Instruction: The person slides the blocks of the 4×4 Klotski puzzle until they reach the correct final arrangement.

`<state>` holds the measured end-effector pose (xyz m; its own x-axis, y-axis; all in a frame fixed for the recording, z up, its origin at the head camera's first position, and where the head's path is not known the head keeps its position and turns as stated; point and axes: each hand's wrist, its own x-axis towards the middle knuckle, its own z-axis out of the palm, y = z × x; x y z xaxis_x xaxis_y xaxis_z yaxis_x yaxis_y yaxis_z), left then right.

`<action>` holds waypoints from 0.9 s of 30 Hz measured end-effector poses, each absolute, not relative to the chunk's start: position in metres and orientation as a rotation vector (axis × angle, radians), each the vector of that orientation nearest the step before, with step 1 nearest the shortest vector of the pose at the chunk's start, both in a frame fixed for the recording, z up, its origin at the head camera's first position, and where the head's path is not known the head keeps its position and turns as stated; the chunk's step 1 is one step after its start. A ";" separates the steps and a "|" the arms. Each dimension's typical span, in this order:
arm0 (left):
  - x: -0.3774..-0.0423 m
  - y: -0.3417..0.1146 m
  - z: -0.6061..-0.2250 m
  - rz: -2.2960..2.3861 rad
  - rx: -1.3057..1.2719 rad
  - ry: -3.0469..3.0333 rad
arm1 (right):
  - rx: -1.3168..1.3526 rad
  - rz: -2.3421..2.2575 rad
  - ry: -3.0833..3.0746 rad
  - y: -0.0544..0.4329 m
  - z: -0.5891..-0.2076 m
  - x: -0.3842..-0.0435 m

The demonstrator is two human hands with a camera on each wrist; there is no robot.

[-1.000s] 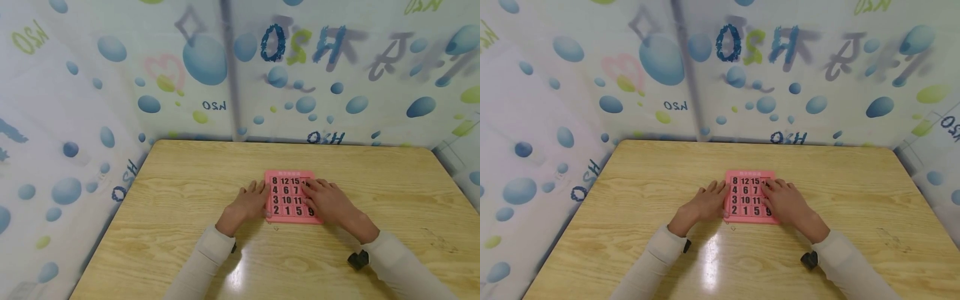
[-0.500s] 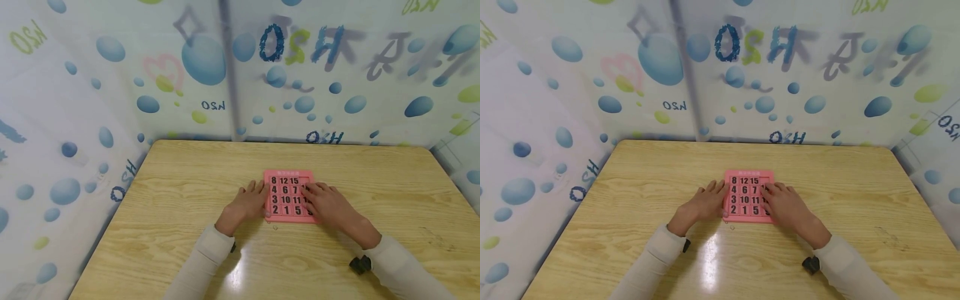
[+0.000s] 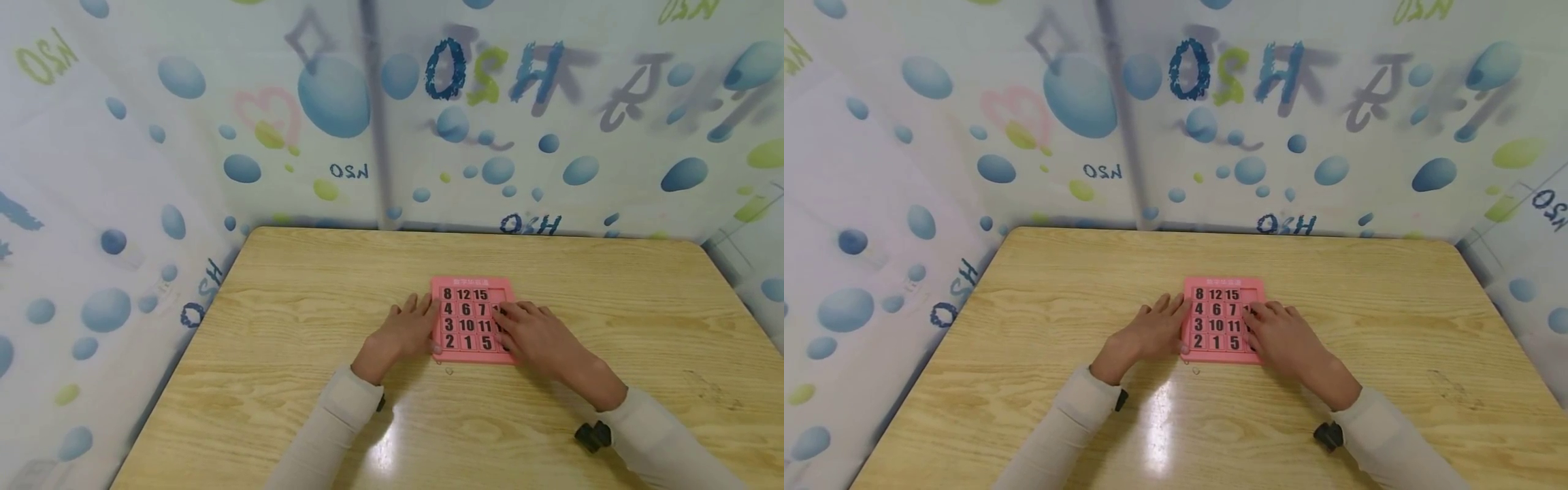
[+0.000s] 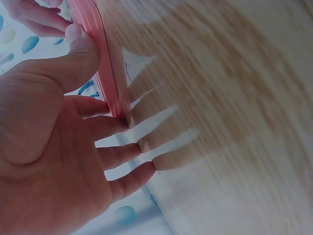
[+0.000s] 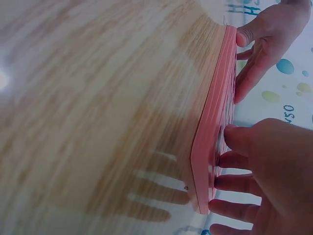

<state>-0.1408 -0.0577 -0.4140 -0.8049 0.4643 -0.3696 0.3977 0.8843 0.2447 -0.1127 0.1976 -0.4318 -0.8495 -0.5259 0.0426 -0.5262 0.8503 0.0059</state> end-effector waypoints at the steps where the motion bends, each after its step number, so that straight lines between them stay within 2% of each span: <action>1: -0.141 -0.058 -0.414 0.214 0.632 2.627 | 0.842 0.003 -2.986 0.198 -0.431 -0.113; 9: -0.142 -0.057 -0.415 0.218 0.629 2.619 | 0.769 0.080 -2.968 0.193 -0.428 -0.123; 27: -0.142 -0.060 -0.416 0.222 0.637 2.617 | 0.838 0.022 -2.987 0.158 -0.433 -0.140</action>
<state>-0.1423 -0.0599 -0.4164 -0.7996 0.4695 -0.3745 0.3998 0.8815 0.2514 -0.1401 0.1582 -0.4326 -0.8534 -0.5196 0.0418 -0.5202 0.8540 -0.0031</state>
